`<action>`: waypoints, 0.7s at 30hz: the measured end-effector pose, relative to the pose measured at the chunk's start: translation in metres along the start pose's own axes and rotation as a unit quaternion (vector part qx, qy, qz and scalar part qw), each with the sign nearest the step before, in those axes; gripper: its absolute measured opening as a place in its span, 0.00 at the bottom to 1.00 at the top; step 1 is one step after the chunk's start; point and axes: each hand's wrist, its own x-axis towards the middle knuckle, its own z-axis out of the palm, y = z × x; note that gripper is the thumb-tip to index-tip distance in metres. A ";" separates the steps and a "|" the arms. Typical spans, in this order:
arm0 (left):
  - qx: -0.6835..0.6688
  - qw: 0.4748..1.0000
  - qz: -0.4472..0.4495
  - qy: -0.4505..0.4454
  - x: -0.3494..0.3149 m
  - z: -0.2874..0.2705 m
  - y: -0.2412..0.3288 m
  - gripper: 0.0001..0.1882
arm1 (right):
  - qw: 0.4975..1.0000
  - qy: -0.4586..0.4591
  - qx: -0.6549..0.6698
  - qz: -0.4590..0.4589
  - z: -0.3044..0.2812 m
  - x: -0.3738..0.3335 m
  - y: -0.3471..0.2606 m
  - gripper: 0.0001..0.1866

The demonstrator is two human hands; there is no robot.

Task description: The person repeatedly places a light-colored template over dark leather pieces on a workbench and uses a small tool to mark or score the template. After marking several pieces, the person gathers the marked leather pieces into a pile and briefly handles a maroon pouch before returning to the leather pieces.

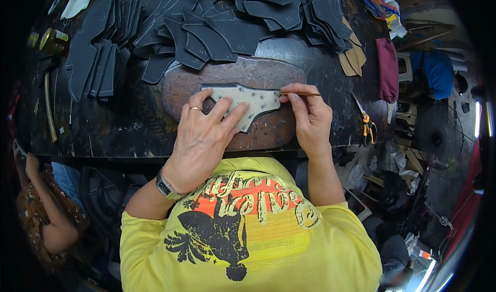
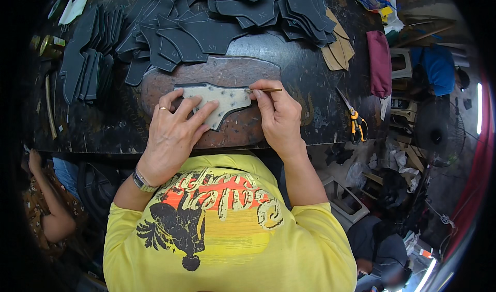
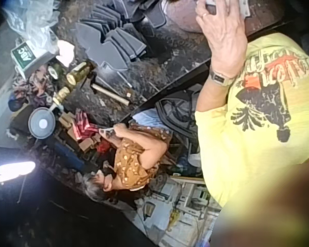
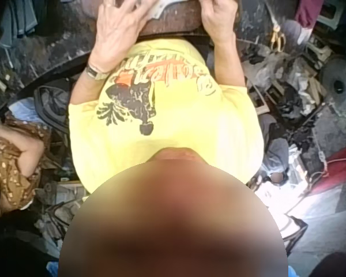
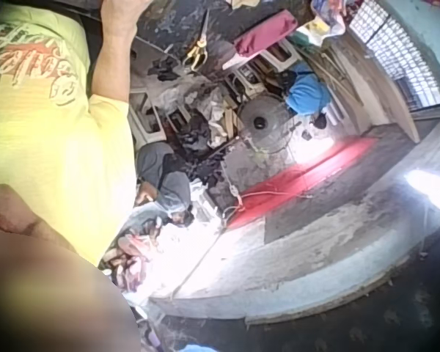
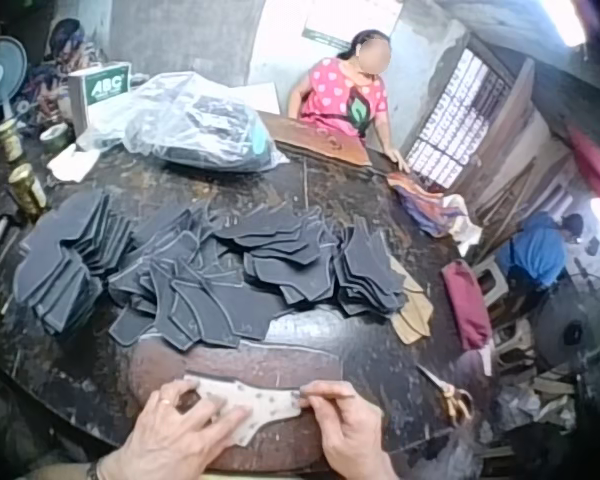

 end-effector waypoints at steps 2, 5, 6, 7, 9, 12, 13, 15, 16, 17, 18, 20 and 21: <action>0.002 1.000 -0.001 0.007 0.004 0.003 -0.003 0.23 | 1.000 0.013 -0.004 -0.006 0.000 0.005 0.004 0.07; 0.002 1.000 -0.002 0.009 0.003 0.003 -0.003 0.23 | 0.999 0.037 0.013 0.018 0.009 0.004 0.008 0.06; 0.001 1.000 -0.001 0.008 0.004 0.002 -0.003 0.23 | 0.998 0.048 0.023 0.030 0.013 0.003 0.009 0.05; 0.001 1.000 -0.001 0.008 0.004 0.002 -0.003 0.23 | 0.995 0.059 -0.074 -0.031 0.019 0.003 0.011 0.04; 0.001 1.000 0.006 0.007 0.006 0.001 -0.004 0.23 | 0.967 0.068 -0.175 -0.173 0.024 0.004 0.013 0.04; 0.000 1.000 0.013 0.005 0.007 -0.002 -0.005 0.23 | 0.988 0.068 -0.121 -0.073 0.020 0.005 0.015 0.03; 0.000 1.000 0.012 0.003 0.006 -0.002 -0.005 0.24 | 0.998 0.057 0.029 0.008 0.016 0.006 0.016 0.05; 0.000 1.000 0.012 0.007 0.005 -0.002 -0.004 0.24 | 0.987 0.060 0.143 0.033 0.010 0.004 0.017 0.06; 0.001 1.000 0.011 0.008 0.005 -0.002 -0.005 0.24 | 0.983 0.073 0.163 0.041 0.009 0.002 0.017 0.06; 0.000 1.000 0.010 0.010 0.005 -0.002 -0.005 0.23 | 0.996 0.045 0.080 0.009 0.011 -0.001 0.016 0.06; -0.002 1.000 0.011 0.012 0.005 -0.002 -0.005 0.23 | 0.999 0.029 -0.005 -0.020 0.012 -0.004 0.016 0.06; -0.001 1.000 0.015 0.012 0.006 -0.001 -0.005 0.23 | 0.996 0.029 -0.068 -0.056 0.013 -0.005 0.016 0.05; 0.003 1.000 0.016 0.012 0.006 -0.001 -0.005 0.23 | 0.995 0.025 -0.078 -0.061 0.013 -0.004 0.016 0.05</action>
